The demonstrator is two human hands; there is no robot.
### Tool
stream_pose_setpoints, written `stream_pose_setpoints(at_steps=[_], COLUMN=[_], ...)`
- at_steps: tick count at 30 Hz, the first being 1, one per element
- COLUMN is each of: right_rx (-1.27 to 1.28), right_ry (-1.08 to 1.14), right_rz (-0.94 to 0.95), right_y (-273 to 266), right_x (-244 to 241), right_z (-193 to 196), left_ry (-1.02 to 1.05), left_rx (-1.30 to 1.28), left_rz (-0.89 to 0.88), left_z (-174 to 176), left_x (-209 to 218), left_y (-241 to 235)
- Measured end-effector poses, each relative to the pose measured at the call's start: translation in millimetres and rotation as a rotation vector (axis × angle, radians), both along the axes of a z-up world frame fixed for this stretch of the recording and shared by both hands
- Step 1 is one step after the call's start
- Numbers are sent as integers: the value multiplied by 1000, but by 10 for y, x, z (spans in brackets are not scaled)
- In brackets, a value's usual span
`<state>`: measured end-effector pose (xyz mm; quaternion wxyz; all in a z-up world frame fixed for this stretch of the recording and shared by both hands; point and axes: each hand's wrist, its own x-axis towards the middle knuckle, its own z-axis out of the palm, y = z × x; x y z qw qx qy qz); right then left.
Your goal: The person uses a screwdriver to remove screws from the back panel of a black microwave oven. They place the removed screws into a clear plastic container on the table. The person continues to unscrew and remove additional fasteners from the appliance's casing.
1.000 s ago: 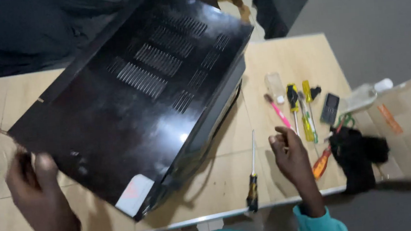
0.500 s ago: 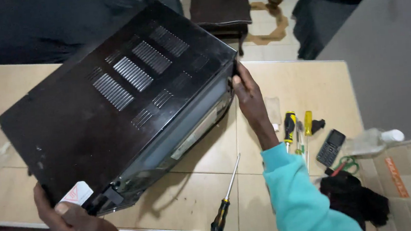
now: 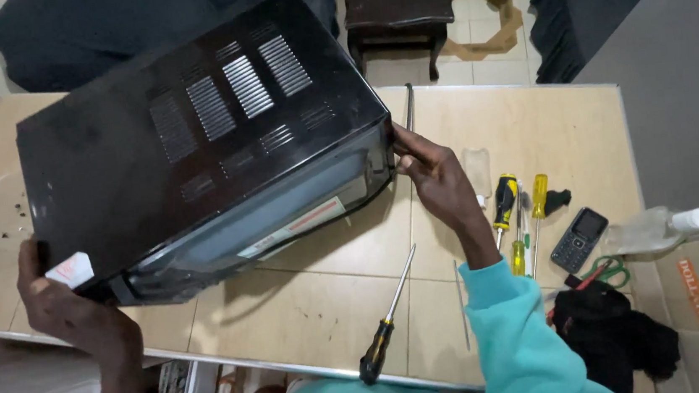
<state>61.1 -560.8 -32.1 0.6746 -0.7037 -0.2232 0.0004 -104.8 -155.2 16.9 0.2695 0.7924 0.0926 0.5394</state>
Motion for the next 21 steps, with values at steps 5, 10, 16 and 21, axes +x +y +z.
stream_pose_setpoints(at_steps=[5,10,16,21], right_rx=[-20,-53,-81,-758], right_ry=[20,108,329,451], right_rz=[156,-254,-374,-442], right_y=[-81,-94,41,91], right_x=[-139,-72,-293,-837], right_z=[172,-590,-968,-814], left_ry=[12,24,64,143], left_rx=[61,60,40,27], left_rz=[-93,-115,-158,-221], left_z=[10,19,39,75], left_x=[19,-1,-36,-121], left_y=[189,183,192,213])
